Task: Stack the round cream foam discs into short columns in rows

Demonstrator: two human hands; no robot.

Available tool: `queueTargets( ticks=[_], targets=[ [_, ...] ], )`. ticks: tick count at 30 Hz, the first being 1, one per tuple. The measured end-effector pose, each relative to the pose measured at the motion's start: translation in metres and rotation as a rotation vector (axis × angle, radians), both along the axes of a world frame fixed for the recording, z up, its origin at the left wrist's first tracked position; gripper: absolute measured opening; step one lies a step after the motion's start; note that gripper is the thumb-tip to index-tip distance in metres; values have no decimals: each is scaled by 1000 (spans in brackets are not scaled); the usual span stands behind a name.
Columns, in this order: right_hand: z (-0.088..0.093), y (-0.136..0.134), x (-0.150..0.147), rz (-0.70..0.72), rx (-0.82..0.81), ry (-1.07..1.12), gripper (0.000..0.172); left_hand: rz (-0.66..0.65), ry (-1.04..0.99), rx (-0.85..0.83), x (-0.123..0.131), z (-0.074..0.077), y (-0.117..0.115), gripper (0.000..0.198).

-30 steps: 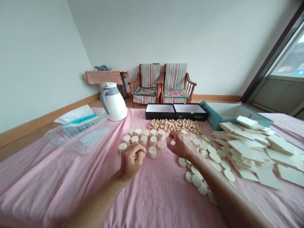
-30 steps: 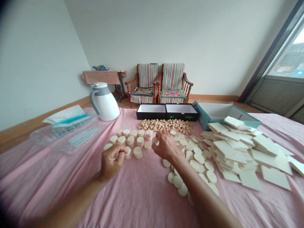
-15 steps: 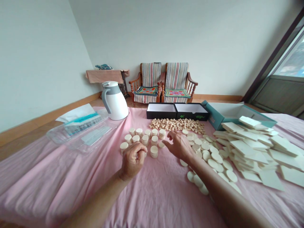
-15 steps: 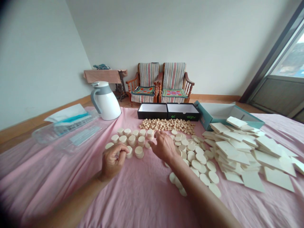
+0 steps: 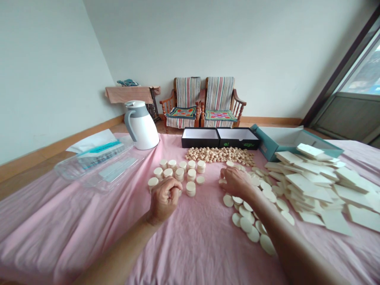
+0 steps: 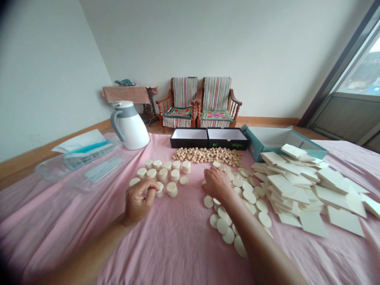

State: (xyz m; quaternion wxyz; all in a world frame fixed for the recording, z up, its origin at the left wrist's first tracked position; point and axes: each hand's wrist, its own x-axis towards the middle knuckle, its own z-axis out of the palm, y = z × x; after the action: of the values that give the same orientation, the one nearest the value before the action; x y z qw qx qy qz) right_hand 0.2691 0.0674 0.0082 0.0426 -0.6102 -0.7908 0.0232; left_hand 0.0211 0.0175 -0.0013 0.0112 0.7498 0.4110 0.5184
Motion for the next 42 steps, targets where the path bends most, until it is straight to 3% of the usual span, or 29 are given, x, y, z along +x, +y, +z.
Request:
queueTargets(
  ticks=[5,10,18,21,30,34,37,42],
  targets=[
    [2,-4,-8,121,-44,49,17,-4,0,-9,0,0,0,23],
    [-4,2,-2,295,-122,227,41,-8,6,-16,0,0,0,23],
    [-11,2,-2,139,-55,123,19,-10,7,-7,0,1,0,23],
    [-13,3,-6,154,-13,188,15,-10,-1,-9,0,0,0,23],
    [-19,3,-41,314,226,551,25,-6,1,-30,-3,-5,1,22],
    [-23,2,-45,331,228,590,28,-9,2,-21,-3,-5,1,22],
    [-18,0,-41,267,221,572,25,-22,-3,-13,-2,-4,1,22],
    [-5,-10,-34,227,-6,397,27,-31,-4,-3,-2,-4,0,22]
  ],
)
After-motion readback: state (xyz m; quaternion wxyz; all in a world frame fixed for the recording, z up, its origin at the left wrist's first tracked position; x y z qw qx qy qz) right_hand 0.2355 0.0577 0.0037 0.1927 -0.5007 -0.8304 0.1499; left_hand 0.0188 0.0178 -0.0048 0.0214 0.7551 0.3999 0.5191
